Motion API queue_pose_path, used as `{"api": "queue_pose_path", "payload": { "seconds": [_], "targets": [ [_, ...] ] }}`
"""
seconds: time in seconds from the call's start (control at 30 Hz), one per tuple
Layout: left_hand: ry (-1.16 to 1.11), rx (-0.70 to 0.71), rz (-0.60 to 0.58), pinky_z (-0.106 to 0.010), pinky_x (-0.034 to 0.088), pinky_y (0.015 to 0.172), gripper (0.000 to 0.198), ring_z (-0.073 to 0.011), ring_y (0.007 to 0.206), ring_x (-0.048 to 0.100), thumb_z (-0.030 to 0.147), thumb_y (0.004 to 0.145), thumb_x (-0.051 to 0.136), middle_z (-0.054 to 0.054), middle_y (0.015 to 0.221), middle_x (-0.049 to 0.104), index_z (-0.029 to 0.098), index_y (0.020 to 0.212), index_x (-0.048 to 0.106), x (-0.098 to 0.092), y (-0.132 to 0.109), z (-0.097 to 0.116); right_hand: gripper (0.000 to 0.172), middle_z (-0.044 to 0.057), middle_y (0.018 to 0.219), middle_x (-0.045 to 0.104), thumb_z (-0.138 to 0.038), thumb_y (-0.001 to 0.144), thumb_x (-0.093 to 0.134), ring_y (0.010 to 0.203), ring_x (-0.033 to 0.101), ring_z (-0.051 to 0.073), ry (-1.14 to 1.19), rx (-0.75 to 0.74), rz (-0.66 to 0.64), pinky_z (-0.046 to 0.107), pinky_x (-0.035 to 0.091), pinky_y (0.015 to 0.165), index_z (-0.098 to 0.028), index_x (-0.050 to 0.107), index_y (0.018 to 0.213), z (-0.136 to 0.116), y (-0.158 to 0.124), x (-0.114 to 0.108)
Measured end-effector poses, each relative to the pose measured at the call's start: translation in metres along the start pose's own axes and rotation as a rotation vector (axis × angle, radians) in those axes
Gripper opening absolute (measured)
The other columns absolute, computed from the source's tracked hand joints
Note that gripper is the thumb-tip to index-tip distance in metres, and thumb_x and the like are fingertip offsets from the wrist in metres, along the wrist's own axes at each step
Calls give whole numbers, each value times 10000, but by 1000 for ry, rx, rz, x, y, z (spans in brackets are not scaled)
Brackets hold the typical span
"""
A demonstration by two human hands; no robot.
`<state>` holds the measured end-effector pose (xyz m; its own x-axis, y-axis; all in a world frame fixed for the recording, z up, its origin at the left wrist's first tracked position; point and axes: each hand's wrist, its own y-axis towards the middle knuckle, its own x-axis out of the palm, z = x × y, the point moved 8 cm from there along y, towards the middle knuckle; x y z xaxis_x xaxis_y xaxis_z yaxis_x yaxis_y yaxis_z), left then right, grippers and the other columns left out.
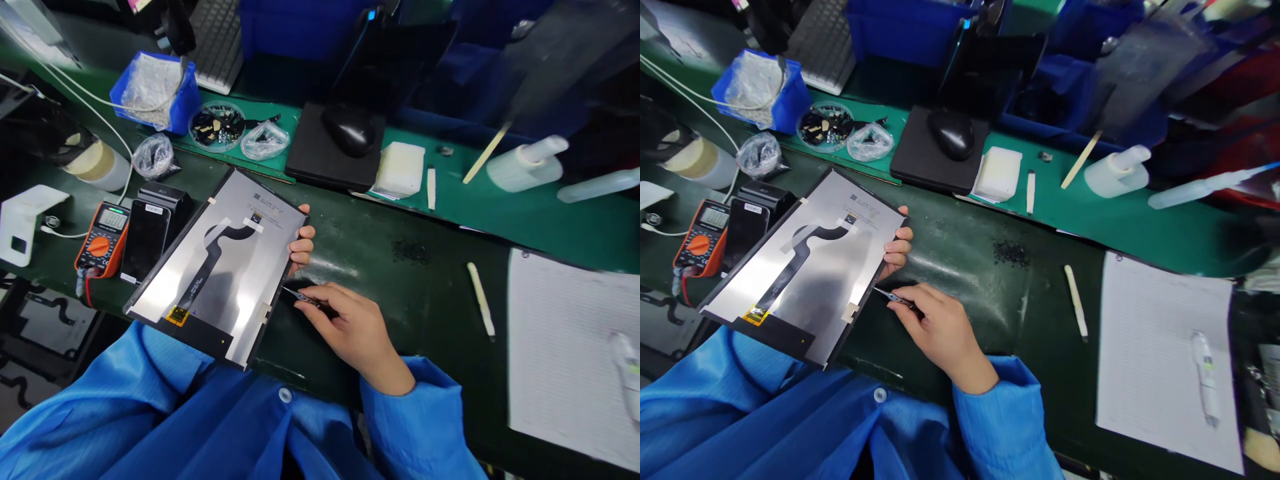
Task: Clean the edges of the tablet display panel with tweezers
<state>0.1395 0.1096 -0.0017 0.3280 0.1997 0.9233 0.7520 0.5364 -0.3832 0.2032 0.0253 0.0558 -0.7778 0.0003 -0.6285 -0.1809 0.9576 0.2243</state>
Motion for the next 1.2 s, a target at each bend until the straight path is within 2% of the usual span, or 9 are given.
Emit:
{"api": "queue_pose_path", "payload": {
  "seconds": [0.13, 0.33, 0.6, 0.77, 0.93, 1.03, 1.1, 1.2],
  "targets": [
    [12, -11, 16, -156, 337, 423, 447, -73, 455, 440, 356, 1007, 174, -14, 699, 473, 193, 968, 589, 0, 0, 0, 148, 35, 871, 763, -213, 943, 595, 742, 719, 166, -8, -29, -19, 269, 580, 658, -235, 729, 1000, -2, 1, 0],
    [-5, -7, -15, -164, 361, 435, 448, -75, 481, 450, 363, 1007, 192, -22, 715, 481, 194, 985, 606, -1, 0, -1, 116, 21, 817, 762, -255, 920, 639, 672, 710, 159, 3, 33, -15, 257, 582, 632, -227, 716, 1002, 2, -1, 1],
    [30, -44, 12, -155, 351, 436, 448, -70, 467, 445, 361, 1009, 161, -11, 709, 463, 205, 974, 580, 1, -1, -2, 154, 26, 841, 763, -227, 950, 586, 715, 717, 163, -10, -20, -31, 262, 575, 640, -235, 731, 1003, -1, 1, 0],
    [53, -171, -47, -192, 313, 451, 325, -104, 516, 446, 342, 987, 290, -22, 741, 474, 241, 1031, 596, -7, 1, -5, 93, 18, 814, 762, -272, 921, 642, 677, 712, 161, 6, 17, -14, 257, 583, 633, -226, 710, 966, 1, 0, -1],
    [69, -224, -109, -211, 321, 510, 279, -105, 568, 438, 339, 957, 322, -28, 781, 489, 251, 1073, 559, -5, -1, -6, 153, 30, 856, 769, -236, 954, 580, 722, 722, 168, -3, -44, -46, 272, 584, 650, -239, 732, 972, -2, 1, 1],
    [65, -233, -146, -216, 308, 522, 271, -113, 582, 456, 362, 963, 317, -26, 796, 495, 264, 1095, 531, -3, 1, -4, 152, 20, 835, 769, -255, 954, 585, 696, 720, 165, -5, -15, -46, 269, 589, 644, -245, 730, 999, -1, 0, 1],
    [106, -286, -135, -217, 272, 515, 250, -110, 566, 439, 383, 971, 323, -13, 772, 479, 270, 1075, 519, -7, 4, -6, 136, 16, 819, 767, -279, 935, 621, 676, 717, 165, -1, 22, -36, 266, 590, 629, -243, 722, 1018, 1, 0, 0],
    [219, -364, -48, -216, 207, 491, 249, -92, 514, 349, 406, 977, 331, 8, 695, 406, 233, 1017, 506, -17, 10, -7, 111, 20, 825, 764, -260, 927, 632, 688, 716, 165, 11, 8, -37, 264, 586, 626, -236, 722, 988, 0, 0, 0]
  ]
}}
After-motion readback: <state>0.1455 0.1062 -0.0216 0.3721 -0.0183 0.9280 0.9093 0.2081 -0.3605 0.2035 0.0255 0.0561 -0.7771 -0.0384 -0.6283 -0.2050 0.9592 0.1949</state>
